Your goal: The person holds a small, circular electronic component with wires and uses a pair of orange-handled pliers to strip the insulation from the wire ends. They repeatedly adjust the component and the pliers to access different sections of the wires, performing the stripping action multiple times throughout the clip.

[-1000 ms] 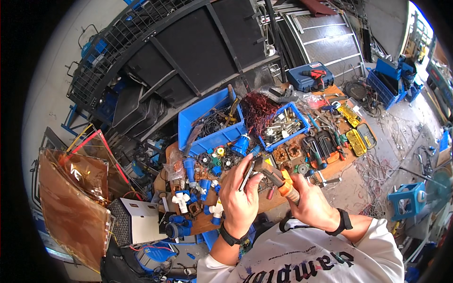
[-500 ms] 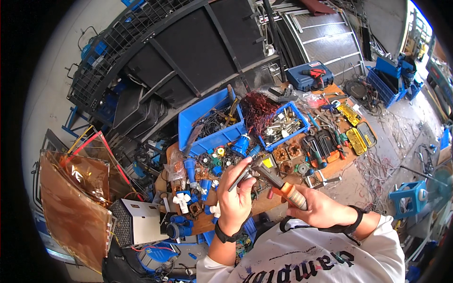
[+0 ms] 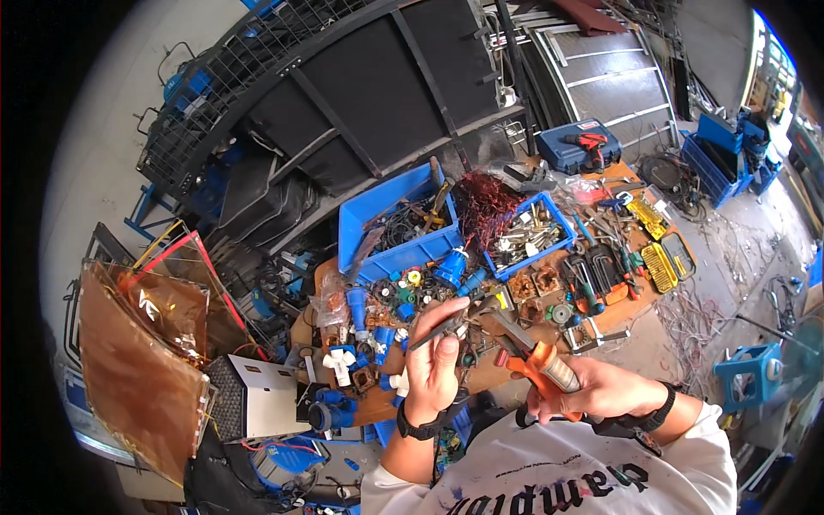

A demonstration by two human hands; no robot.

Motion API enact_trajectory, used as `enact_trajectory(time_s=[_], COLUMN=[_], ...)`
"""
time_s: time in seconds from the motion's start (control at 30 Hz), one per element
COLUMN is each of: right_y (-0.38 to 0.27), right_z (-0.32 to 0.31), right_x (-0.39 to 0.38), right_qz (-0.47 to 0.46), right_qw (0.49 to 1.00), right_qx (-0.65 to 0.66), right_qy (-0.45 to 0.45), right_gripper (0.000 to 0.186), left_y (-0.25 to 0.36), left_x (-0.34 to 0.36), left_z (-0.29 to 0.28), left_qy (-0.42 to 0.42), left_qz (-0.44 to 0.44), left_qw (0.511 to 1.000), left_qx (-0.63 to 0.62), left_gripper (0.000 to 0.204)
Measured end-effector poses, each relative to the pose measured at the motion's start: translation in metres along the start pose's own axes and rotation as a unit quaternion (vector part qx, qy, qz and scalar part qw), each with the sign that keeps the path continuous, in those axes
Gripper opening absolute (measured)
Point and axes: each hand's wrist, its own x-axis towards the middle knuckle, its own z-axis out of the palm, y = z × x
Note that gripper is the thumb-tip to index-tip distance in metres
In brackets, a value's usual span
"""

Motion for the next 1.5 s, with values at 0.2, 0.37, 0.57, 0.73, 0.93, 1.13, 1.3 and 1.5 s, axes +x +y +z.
enact_trajectory(time_s=[0.2, 0.37, 0.57, 0.73, 0.93, 1.13, 1.3, 1.5], right_y=[0.011, 0.01, 0.004, 0.015, 0.017, 0.02, 0.023, 0.022], right_z=[-0.001, 0.001, 0.005, 0.0, 0.0, -0.002, -0.005, -0.003], right_x=[-0.001, -0.005, -0.01, -0.009, -0.011, -0.012, -0.012, -0.014], right_qz=[-0.043, -0.037, -0.06, -0.074, -0.066, -0.075, -0.078, -0.074], right_qw=[0.999, 0.999, 0.998, 0.997, 0.998, 0.997, 0.997, 0.997], right_qx=[0.026, 0.026, 0.03, -0.02, 0.0, 0.002, 0.006, 0.014], right_qy=[-0.018, -0.027, -0.022, -0.02, -0.011, -0.022, -0.027, -0.001], right_gripper=[0.02, 0.049, 0.041, 0.045, 0.046, 0.05, 0.054, 0.043], left_y=[0.001, 0.002, 0.007, 0.009, 0.011, 0.01, 0.013, 0.011], left_x=[0.002, -0.001, -0.002, -0.004, -0.004, -0.003, -0.003, -0.001], left_z=[0.005, 0.008, 0.011, 0.014, 0.021, 0.023, 0.025, 0.023], left_qy=[0.011, 0.001, -0.004, 0.016, 0.017, 0.012, 0.014, 0.011], left_qz=[0.036, 0.007, -0.013, -0.034, -0.015, -0.012, 0.003, 0.04], left_qw=[0.999, 0.996, 0.99, 0.991, 0.992, 0.99, 0.995, 0.999], left_qx=[-0.036, -0.088, -0.141, -0.127, -0.122, -0.138, -0.1, -0.012], left_gripper=[0.055, 0.057, 0.055, 0.048, 0.044, 0.045, 0.043, 0.055])
